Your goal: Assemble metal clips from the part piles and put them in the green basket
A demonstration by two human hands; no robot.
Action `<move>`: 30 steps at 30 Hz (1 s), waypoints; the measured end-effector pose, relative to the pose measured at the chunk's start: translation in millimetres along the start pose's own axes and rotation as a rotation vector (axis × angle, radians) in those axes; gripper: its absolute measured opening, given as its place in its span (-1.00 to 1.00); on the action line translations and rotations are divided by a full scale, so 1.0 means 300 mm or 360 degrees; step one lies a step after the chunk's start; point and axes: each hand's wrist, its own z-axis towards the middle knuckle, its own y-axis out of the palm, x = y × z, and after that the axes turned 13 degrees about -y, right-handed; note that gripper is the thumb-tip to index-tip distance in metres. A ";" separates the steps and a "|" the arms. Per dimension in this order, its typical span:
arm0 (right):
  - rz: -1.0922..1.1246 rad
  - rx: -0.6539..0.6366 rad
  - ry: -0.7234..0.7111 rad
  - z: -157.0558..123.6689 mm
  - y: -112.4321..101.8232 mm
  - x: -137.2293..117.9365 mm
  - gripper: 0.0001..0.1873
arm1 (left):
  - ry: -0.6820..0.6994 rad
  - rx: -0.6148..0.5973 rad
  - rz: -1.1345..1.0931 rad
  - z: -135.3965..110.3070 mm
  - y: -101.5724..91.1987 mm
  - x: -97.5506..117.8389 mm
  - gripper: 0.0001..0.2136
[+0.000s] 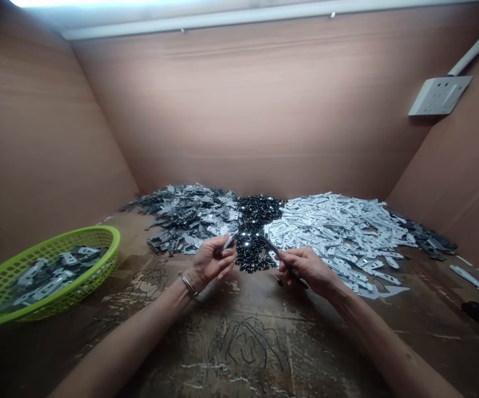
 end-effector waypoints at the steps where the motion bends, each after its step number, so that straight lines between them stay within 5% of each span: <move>1: 0.0002 -0.0010 -0.0009 -0.002 0.002 -0.003 -0.67 | 0.0001 -0.0002 0.0001 0.001 0.000 0.000 -0.87; 8: -0.0146 -0.0189 -0.0208 -0.032 0.047 -0.083 -0.78 | 0.0028 0.0069 0.0195 0.006 -0.009 -0.017 -0.87; 14: -0.0458 -0.0232 -0.0269 -0.061 0.088 -0.162 -0.80 | 0.0152 0.0340 0.0409 0.010 -0.008 -0.044 -0.82; 30: -0.0610 -0.0183 -0.0256 -0.029 0.076 -0.075 -0.75 | 0.0358 0.0769 0.0594 0.028 0.014 -0.090 -0.76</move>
